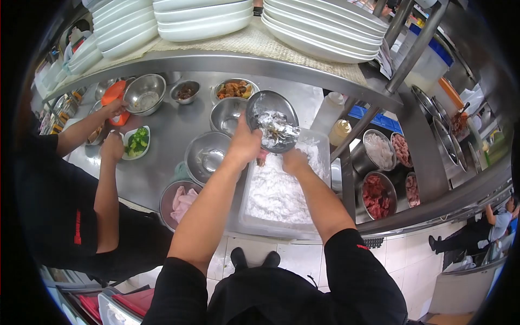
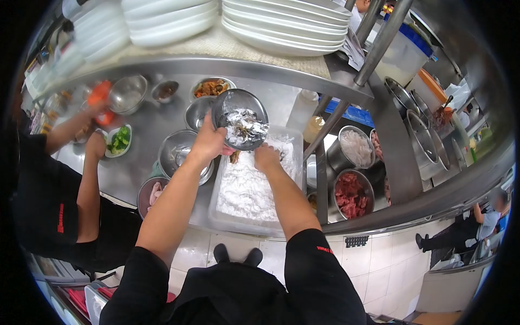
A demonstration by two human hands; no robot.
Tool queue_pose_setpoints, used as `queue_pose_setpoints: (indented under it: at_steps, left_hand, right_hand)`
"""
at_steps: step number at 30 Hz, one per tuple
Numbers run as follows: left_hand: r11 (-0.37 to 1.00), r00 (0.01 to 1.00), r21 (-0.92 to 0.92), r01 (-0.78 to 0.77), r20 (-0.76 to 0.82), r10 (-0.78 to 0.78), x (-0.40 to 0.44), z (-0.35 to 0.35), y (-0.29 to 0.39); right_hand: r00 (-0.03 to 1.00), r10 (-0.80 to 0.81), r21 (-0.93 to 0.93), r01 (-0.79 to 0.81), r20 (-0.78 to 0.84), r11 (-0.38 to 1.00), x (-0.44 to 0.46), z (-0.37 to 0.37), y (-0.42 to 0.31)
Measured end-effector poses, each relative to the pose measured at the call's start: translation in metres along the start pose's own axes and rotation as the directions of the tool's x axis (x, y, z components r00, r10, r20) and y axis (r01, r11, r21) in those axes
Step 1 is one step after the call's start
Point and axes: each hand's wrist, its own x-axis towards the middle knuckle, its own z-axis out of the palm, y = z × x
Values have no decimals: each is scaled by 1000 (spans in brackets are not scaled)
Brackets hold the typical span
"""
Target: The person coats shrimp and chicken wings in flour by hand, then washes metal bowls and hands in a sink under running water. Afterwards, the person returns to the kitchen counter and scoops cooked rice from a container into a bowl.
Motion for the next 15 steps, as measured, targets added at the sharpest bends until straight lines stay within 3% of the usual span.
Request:
queue_pose_setpoints:
  at_steps: [3,6,9,10,13,15]
  left_hand:
    - [1000,1000,-24,15,7,-15,0,1,4]
    - [1000,1000,-26,0,-12,0,3,0,1]
    - [1000,1000,13,-1,-15,1,6,1,1]
    - [1000,1000,25,-8,-11,8,5,2,2]
    - [999,1000,44,0,-5,0,9,6,1]
    - [999,1000,52,10,-2,-10,9,8,-4]
  right_hand:
    - [966,-172,69,161,195,985,14,12,24]
    - [936,-299,125,280,185,952,26,-14,42]
    - [978,-17,225,-31,208,974,22,-63,37]
    - [996,14,148,-26,85,989,23,-53,44]
    - [978,202,220,-206,41,953,13,-23,47]
    - [984,180,172,-175,-15,970,11,-4,46]
